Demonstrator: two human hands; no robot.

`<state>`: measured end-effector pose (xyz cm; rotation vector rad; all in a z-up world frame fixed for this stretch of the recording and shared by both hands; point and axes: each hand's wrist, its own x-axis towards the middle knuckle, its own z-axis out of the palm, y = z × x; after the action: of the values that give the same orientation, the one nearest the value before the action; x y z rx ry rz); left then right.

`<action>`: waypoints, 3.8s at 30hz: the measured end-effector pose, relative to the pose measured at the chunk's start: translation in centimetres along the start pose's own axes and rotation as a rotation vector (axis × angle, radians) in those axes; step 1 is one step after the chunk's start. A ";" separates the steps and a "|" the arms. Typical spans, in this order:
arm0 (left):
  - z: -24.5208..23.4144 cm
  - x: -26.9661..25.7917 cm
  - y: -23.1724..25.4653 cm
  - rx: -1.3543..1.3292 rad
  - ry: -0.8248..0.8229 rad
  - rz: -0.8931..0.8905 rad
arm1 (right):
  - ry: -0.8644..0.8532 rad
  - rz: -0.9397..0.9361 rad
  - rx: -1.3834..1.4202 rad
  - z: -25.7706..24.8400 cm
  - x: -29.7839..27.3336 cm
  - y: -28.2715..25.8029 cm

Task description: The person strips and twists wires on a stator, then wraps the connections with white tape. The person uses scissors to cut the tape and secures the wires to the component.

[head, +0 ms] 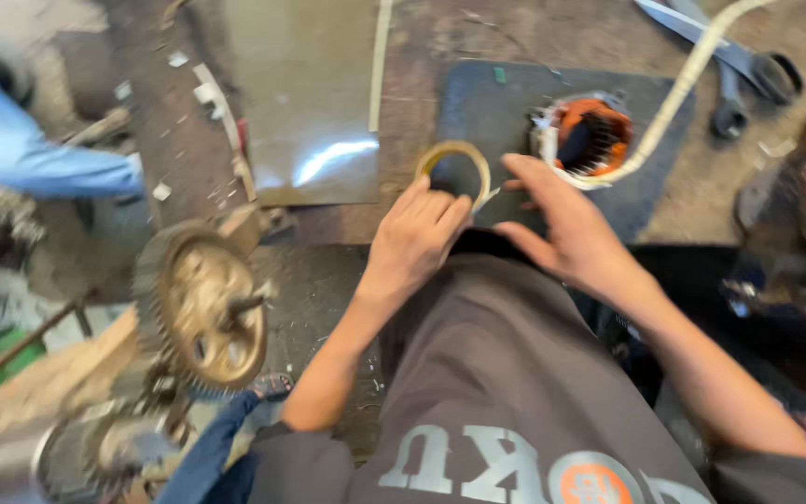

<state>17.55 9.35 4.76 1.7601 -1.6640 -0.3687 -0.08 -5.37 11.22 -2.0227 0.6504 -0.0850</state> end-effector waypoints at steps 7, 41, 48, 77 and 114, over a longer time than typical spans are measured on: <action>-1.5 -0.8 1.5 -0.342 -0.133 0.118 | 0.183 0.300 0.501 3.6 -4.1 0.2; 3.8 3.3 11.2 -0.329 -0.284 -0.171 | 0.144 0.223 0.365 -3.9 -12.6 6.1; 3.1 4.3 11.0 -0.303 -0.369 -0.118 | 0.172 0.167 0.211 -3.4 -11.5 5.4; 5.5 5.0 3.7 0.226 -0.077 -0.365 | 0.238 0.409 0.596 -6.7 -10.0 8.7; 9.9 7.6 11.5 -0.293 0.188 -0.549 | 0.305 0.151 0.014 -7.5 -6.1 10.1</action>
<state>3.66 -0.14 6.73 1.9309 -0.9233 -0.6339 -11.78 -12.26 8.04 -1.9574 0.9887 -0.3118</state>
